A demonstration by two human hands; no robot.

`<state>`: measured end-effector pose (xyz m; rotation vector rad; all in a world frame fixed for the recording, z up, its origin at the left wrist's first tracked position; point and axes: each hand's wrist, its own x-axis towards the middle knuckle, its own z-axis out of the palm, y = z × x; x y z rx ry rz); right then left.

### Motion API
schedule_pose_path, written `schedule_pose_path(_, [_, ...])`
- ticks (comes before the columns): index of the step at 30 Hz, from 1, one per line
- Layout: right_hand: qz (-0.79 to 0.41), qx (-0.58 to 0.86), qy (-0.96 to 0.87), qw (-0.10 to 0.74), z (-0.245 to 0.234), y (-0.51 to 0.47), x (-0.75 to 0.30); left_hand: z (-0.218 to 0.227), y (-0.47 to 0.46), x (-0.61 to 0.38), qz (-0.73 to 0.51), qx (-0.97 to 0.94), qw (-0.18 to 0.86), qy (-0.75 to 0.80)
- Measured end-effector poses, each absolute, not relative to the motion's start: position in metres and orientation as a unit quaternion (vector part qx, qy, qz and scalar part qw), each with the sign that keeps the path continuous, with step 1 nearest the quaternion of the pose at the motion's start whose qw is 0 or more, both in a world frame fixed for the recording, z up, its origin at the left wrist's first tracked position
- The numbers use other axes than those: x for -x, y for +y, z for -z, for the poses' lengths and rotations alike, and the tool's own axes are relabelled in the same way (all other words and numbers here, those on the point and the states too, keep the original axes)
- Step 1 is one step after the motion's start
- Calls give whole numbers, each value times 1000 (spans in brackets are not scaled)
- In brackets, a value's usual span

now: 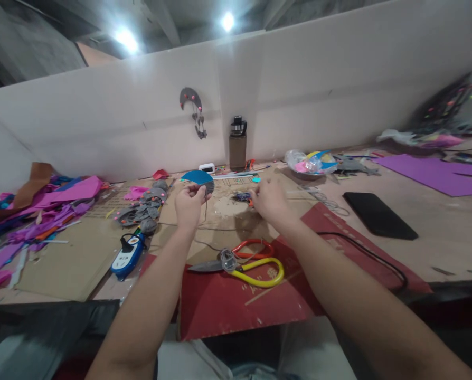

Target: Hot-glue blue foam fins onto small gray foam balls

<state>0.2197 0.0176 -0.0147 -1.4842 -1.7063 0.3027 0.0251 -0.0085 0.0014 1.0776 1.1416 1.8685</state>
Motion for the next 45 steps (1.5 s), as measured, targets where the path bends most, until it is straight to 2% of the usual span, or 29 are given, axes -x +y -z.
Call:
schedule_pose_path(3, [-313,452,-683,482,14,3,-184,-2,-13,-28,-703,-461,286,460])
schedule_pose_path(6, [-521,340,-576,531,16,-7,-147,-4,-19,-30,-674,-507,210,494])
schedule_pose_path(10, [-673,248,-456,527,12,-14,-133,-6,-22,-30,-652,-525,177,518])
schedule_pose_path(13, [-635,275,-483,537,8,-11,-144,-5,-19,-30,-670,-499,241,493])
schedule_pose_path(17, [-456,355,-589,564,5,-2,-160,-5,-15,-35,-686,-429,390,439])
schedule_pose_path(21, [-348,377,-623,590,2,2,-169,-7,-17,-39,-676,-405,434,436])
schedule_pose_path(45, [-340,375,-607,612,2,8,-179,-8,-21,-42,-655,-414,477,416])
